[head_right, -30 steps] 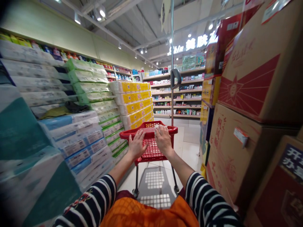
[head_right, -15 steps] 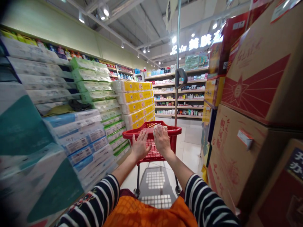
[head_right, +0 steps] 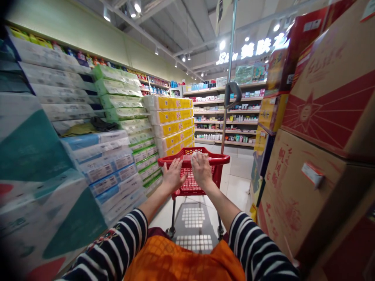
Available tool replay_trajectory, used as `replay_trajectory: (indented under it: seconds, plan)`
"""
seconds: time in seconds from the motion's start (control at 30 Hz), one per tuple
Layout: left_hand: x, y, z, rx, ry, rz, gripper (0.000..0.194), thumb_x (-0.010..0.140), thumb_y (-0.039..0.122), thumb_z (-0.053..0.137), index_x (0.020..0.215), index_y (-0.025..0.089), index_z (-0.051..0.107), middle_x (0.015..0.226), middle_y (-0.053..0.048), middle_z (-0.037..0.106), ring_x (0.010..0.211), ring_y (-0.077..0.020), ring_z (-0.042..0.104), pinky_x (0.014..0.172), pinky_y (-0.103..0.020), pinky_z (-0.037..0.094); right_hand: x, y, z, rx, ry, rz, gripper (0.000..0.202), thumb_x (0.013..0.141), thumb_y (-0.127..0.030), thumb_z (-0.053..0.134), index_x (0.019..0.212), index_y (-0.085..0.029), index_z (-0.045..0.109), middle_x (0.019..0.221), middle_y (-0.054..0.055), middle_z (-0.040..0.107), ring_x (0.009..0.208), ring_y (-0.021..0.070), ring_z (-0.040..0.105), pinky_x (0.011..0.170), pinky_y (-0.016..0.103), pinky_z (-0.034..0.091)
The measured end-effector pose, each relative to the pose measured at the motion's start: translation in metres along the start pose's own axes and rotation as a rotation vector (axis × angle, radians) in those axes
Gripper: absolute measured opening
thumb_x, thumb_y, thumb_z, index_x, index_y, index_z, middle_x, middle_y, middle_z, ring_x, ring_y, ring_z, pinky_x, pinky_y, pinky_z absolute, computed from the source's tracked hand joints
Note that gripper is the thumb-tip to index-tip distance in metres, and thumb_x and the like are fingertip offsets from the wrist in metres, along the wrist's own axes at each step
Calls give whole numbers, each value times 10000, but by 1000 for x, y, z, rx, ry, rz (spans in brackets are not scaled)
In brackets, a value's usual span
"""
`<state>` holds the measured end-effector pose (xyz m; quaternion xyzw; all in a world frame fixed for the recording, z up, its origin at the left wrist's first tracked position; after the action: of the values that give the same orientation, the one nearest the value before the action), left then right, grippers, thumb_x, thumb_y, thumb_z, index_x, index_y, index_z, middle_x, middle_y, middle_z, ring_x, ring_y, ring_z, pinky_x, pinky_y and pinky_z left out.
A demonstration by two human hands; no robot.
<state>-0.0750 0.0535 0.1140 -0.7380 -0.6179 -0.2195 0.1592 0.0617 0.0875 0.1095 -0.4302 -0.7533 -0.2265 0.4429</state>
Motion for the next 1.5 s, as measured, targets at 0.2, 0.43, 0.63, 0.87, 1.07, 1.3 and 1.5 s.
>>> replay_trajectory:
  seconds: [0.2,0.43,0.63,0.87,1.07,1.3,1.5]
  plan:
    - [5,-31,-3,60,-26,-109,590,844,396,397,1376,145,348,1444,-118,357,1351,-277,265,1094,-583,122,0,4,1,31,-59,-6,350,904,-226,403,1188,-153,593,1337,129,480,1259,271,380,1056,474,304]
    - [7,-28,5,38,-66,-115,638,842,435,377,1402,142,292,1480,-102,283,1376,-274,195,1087,-606,98,4,40,-2,-26,-15,116,380,898,-204,365,1198,-89,567,1303,185,491,1227,297,413,1019,512,324]
    - [10,-29,5,45,-44,-113,609,844,404,376,1387,134,322,1470,-112,305,1369,-263,216,1094,-588,106,1,-8,9,50,-49,-81,339,902,-227,406,1170,-174,607,1306,107,513,1257,264,389,1051,478,318]
    - [7,-35,4,36,-7,-137,594,836,373,402,1374,130,340,1449,-126,345,1350,-260,264,1090,-577,128,3,36,2,25,-25,81,374,914,-249,365,1181,-111,588,1320,180,472,1218,293,422,1004,502,355]
    - [1,-22,-3,66,2,-142,604,809,364,447,1358,129,363,1432,-143,373,1333,-273,287,1082,-555,159,0,35,5,42,53,94,375,913,-273,356,1190,-154,581,1326,150,457,1245,293,372,1014,535,312]
    - [-4,-4,-16,54,-8,-101,568,796,333,448,1325,131,412,1394,-149,425,1294,-273,339,1063,-516,227,0,55,-1,52,43,99,377,929,-282,329,1146,-134,600,1288,152,489,1217,266,410,1016,500,333]
    - [1,-13,-13,-26,25,-191,578,795,358,451,1330,148,394,1399,-134,421,1298,-268,340,1084,-531,192,4,55,-5,79,23,128,348,906,-236,359,1110,-154,629,1265,144,518,1191,268,441,1022,510,333]
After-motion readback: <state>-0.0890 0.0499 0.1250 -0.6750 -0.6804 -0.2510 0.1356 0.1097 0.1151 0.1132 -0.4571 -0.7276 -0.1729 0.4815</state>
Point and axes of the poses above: each hand's wrist, its own x-axis towards the middle knuckle, its own z-axis out of the palm, y = z × x, the point moved 3 cm from there along x, towards the middle knuckle
